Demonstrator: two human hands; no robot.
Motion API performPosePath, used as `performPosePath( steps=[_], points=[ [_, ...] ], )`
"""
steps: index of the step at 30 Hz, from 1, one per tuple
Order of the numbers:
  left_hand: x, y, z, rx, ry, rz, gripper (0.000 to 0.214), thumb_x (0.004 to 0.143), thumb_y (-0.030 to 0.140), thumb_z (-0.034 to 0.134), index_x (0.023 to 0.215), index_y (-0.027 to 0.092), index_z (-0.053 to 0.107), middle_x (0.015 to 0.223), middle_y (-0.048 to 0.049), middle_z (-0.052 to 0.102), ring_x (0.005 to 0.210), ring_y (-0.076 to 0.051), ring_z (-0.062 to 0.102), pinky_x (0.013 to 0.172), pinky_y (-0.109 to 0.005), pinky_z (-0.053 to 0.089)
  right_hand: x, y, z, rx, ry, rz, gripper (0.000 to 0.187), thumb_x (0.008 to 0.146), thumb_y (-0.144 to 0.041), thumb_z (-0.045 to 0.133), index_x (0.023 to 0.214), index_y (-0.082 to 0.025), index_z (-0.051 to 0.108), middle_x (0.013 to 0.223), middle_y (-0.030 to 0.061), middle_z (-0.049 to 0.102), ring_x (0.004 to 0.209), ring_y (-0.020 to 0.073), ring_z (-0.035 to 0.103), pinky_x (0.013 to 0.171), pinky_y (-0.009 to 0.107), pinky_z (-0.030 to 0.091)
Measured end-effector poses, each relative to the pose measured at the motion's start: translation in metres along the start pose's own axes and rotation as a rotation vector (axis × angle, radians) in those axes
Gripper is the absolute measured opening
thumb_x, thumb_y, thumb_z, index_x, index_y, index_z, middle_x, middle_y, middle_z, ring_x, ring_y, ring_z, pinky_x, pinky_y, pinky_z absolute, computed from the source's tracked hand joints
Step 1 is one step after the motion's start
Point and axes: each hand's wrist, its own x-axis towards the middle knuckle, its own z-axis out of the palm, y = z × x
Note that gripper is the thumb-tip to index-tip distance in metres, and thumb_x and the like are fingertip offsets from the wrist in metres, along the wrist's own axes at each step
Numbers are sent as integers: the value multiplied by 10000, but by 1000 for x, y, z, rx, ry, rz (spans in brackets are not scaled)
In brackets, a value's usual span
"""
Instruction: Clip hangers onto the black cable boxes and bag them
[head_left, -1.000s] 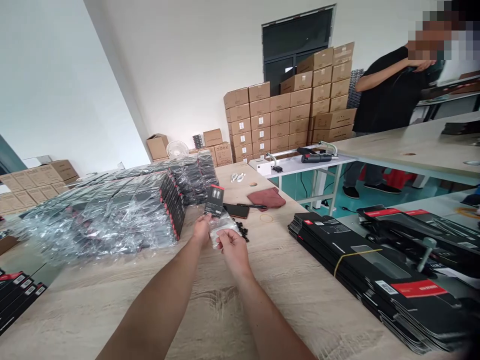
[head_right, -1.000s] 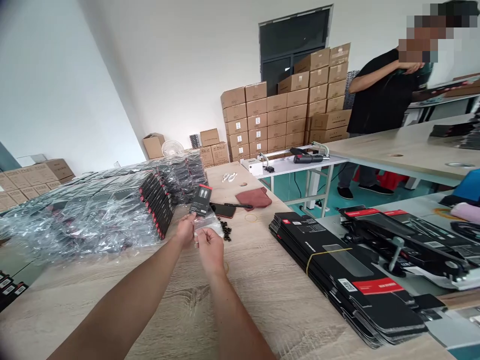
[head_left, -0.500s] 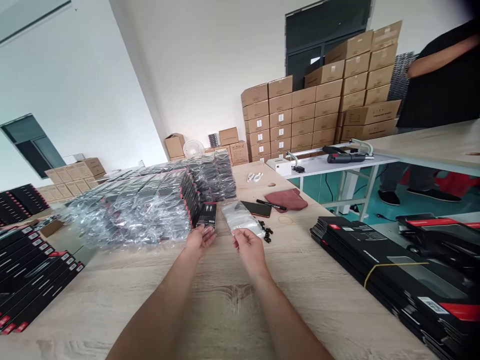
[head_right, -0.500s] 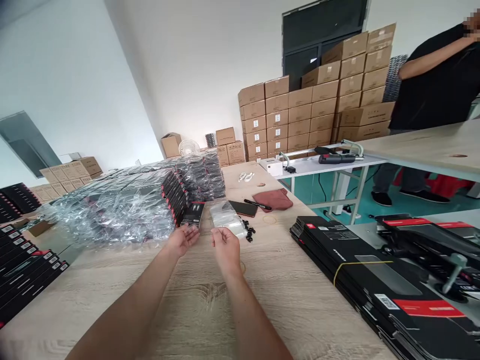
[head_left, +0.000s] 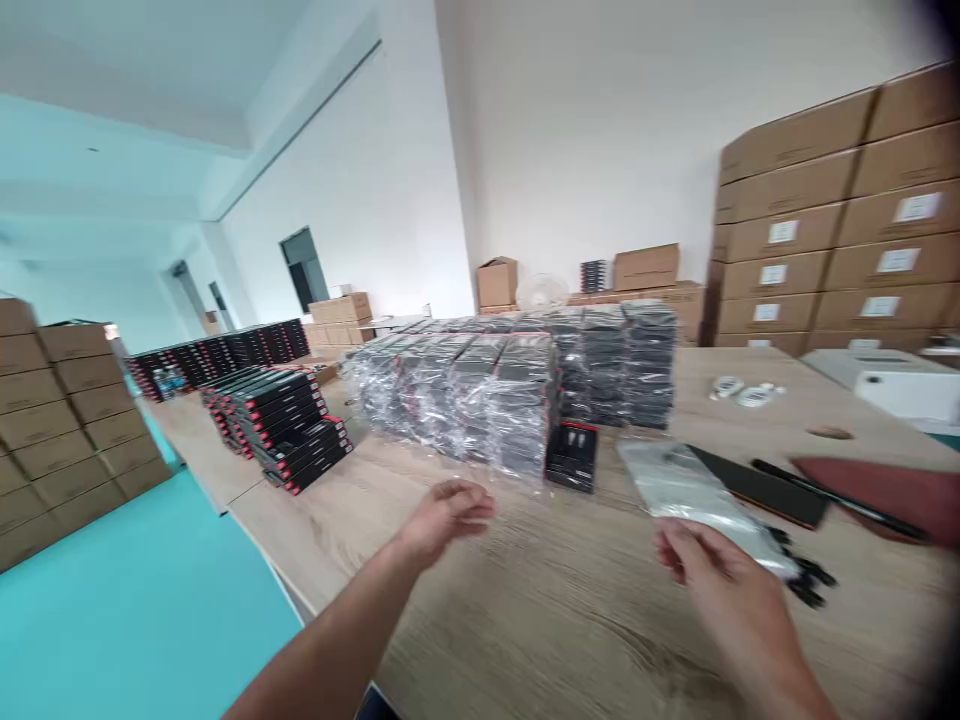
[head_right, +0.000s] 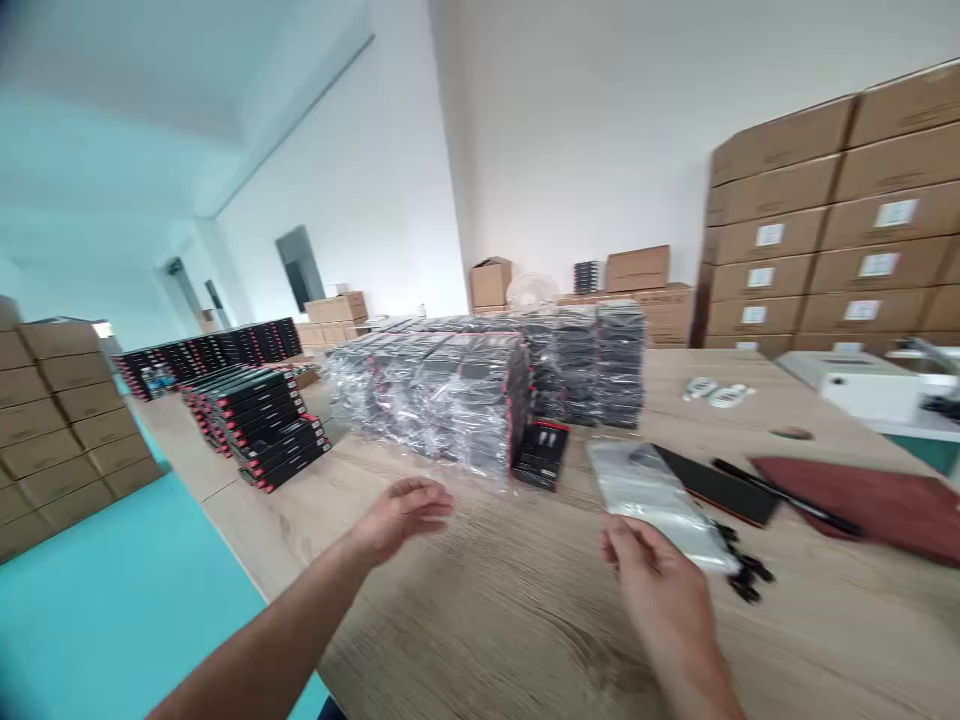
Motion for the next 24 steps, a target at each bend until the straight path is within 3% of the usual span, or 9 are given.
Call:
performPosePath(
  steps=[2,6,8,11,14,16,18,21,24],
  points=[
    [-12,19,-66,719,353,265,230,834,383,519,872,183,625,952,-86,682,891,-194,641,831,-309,493,0,-3,3,-53,-37,8,380,598,-546,585,773,-215,654,702,68,678,629,233,612,603,352,476],
    [-20,54,-185,985,679,278,279,805,276,516,1052,169,590,1224,-143,562,1226,-286,441,1058,-437,288,-7,-8,8,-202,-87,-8,392,612,-582,554,771,-235,645,733,72,696,694,268,646,674,389,479],
    [-23,57,-221,1060,731,241,405,709,203,600,1109,144,569,1284,-165,520,1286,-321,364,1084,-480,215,-9,-8,8,-272,-94,-22,399,613,-590,539,772,-240,645,725,68,700,707,279,653,689,400,472],
    [-34,46,-245,1133,736,185,438,614,100,625,1051,139,613,1201,-156,590,1231,-327,433,1069,-471,246,-9,-7,7,-341,-114,-67,400,602,-585,513,753,-240,648,683,59,695,696,283,652,699,403,461],
    [-47,28,-237,1179,735,169,340,681,119,570,1005,179,654,1141,-122,634,1157,-308,504,1009,-433,341,-9,-5,8,-362,-127,-102,394,608,-568,500,747,-229,647,660,50,686,668,267,644,679,383,458],
    [-54,18,-211,1127,711,202,313,727,189,559,1022,208,660,1135,-91,645,1106,-290,543,961,-401,397,-11,-3,11,-361,-137,-125,387,636,-559,502,761,-222,647,639,42,673,641,249,634,653,362,454],
    [-60,9,-170,867,574,256,299,738,265,582,1019,206,666,1070,-67,677,999,-254,604,897,-349,449,-16,-2,16,-346,-173,-158,367,674,-551,513,749,-216,642,607,33,651,619,229,619,635,342,449],
    [-67,2,-92,202,204,159,328,735,360,628,995,165,664,945,-66,709,810,-208,649,756,-302,502,-26,-2,23,-223,-288,-175,380,719,-564,530,739,-200,637,620,37,636,624,203,600,596,310,448],
    [-66,3,-18,-168,-4,11,350,665,327,726,956,140,673,912,-77,710,742,-174,639,692,-260,491,-37,-8,27,61,-402,-96,501,740,-610,532,997,-192,629,823,69,674,688,197,613,525,276,448]
  ],
)
